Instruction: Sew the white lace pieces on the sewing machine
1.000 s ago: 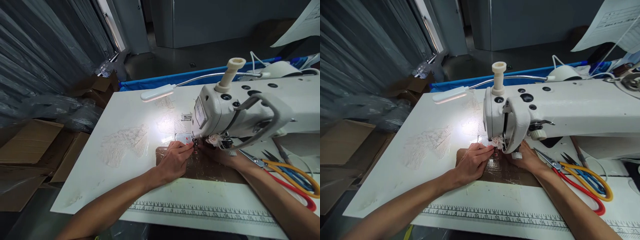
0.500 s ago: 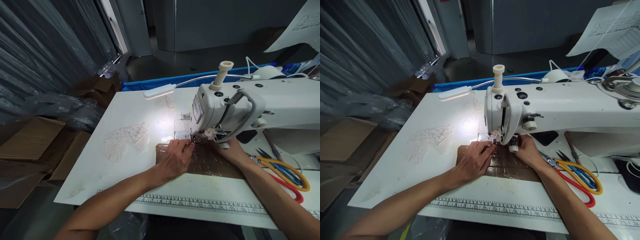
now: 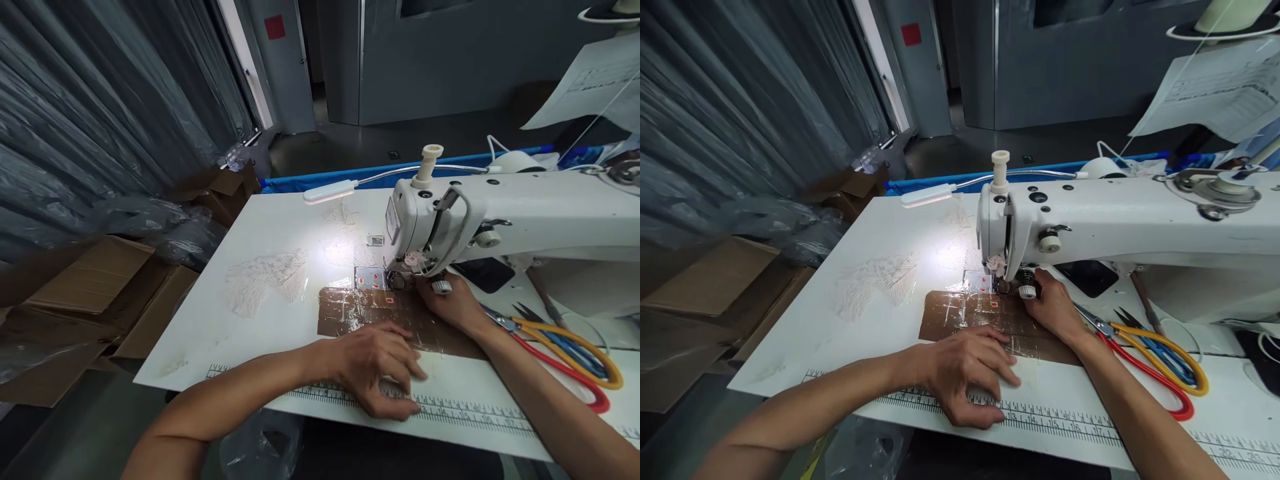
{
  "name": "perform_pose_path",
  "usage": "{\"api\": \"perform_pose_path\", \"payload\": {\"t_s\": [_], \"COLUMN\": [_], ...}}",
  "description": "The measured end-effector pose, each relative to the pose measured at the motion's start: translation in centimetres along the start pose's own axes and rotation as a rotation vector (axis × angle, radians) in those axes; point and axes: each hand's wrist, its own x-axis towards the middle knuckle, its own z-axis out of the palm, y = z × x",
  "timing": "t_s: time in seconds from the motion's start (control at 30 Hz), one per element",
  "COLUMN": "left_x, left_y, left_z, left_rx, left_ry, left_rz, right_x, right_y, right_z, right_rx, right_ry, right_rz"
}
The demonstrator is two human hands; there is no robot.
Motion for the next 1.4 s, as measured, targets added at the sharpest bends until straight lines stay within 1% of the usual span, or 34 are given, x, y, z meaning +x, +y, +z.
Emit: {"api": "perform_pose_path", "payload": {"t_s": [0.07, 0.1, 0.2, 0.23, 0.27, 0.3, 0.37, 0.47, 0.53, 0.63, 0.73, 0.77, 0.8, 0.83, 0.9, 0.93, 0.97, 1.0, 1.03, 1.1, 1.17, 1.2, 1.27, 1.3, 1.37, 1.4], "left_x": [0.0, 0.0, 0.0, 0.0, 0.0, 0.0, -0.1, -0.3, -0.3, -0.3, -0.3, -0.3, -0.4, -0.4, -0.7, -0.7, -0.8, -0.7, -0.7, -0.6, -0.5, -0.5, -0.7, -0.8, -1.2, -1.4], "left_y": [0.0, -0.1, -1.0, -1.3, -1.6, -1.8, -2.2, -2.5, -2.7, -3.0, -3.0, -2.7, -2.2, -1.5, 0.3, 1.2, 2.0, 2.5, 2.8, 2.4, 1.5, 1.2, 1.3, 1.7, 3.0, 3.6], "left_z": [0.4, 0.5, 0.0, -0.3, -0.7, -1.0, -1.5, -1.5, -1.3, -1.2, -1.5, -1.6, -1.6, -1.6, -1.6, -1.7, -1.8, -2.0, -2.4, -3.2, -3.8, -3.8, -3.2, -2.6, -1.1, -0.3], "left_rx": [0.021, 0.073, 0.359, 0.457, 0.538, 0.596, 0.636, 0.587, 0.557, 0.518, 0.450, 0.400, 0.318, 0.202, -0.087, -0.217, -0.300, -0.335, -0.324, -0.207, -0.029, 0.059, 0.212, 0.266, 0.351, 0.369], "left_ry": [0.055, 0.103, 0.303, 0.349, 0.368, 0.363, 0.298, 0.183, 0.144, 0.128, 0.161, 0.167, 0.146, 0.092, -0.089, -0.172, -0.214, -0.211, -0.179, -0.076, -0.007, -0.008, -0.081, -0.146, -0.221, -0.250], "left_rz": [-0.043, -0.093, -0.323, -0.399, -0.461, -0.503, -0.519, -0.491, -0.497, -0.502, -0.512, -0.502, -0.470, -0.422, -0.304, -0.276, -0.263, -0.258, -0.252, -0.259, -0.326, -0.371, -0.430, -0.425, -0.353, -0.290], "right_x": [0.0, 0.0, 0.0, 0.0, 0.0, 0.0, 0.0, 0.1, 0.1, 0.2, 0.2, 0.2, 0.2, 0.2, 0.2, 0.2, 0.1, 0.1, 0.0, 0.0, -0.1, -0.2, -0.5, -0.7, -0.8, -0.7], "right_y": [-0.1, -0.1, 0.0, 0.0, 0.0, 0.0, 0.0, 0.0, 0.0, -0.1, -0.1, -0.1, -0.1, -0.1, -0.1, -0.2, -0.2, -0.2, -0.2, -0.3, -0.3, -0.1, 0.4, 0.9, 2.1, 2.9], "right_z": [-0.1, -0.1, 0.0, 0.0, 0.1, 0.1, 0.1, 0.0, 0.0, -0.1, 0.0, 0.0, 0.0, 0.0, -0.1, -0.1, -0.1, 0.0, 0.0, 0.2, 0.4, 0.6, 0.9, 1.1, 1.4, 1.6], "right_rx": [-0.018, -0.028, -0.056, -0.064, -0.071, -0.078, -0.088, -0.094, -0.095, -0.102, -0.116, -0.120, -0.125, -0.130, -0.141, -0.147, -0.154, -0.163, -0.173, -0.195, -0.213, -0.216, -0.244, -0.255, -0.367, -0.366], "right_ry": [-0.011, -0.015, -0.012, -0.012, -0.014, -0.017, -0.025, -0.032, -0.038, -0.037, -0.028, -0.025, -0.023, -0.021, -0.021, -0.021, -0.018, -0.012, -0.002, 0.021, 0.023, 0.013, -0.012, -0.027, -0.026, -0.018], "right_rz": [-0.018, -0.024, -0.032, -0.034, -0.038, -0.041, -0.045, -0.046, -0.047, -0.050, -0.059, -0.065, -0.071, -0.076, -0.086, -0.091, -0.094, -0.097, -0.101, -0.120, -0.170, -0.206, -0.278, -0.305, -0.316, -0.319]}}
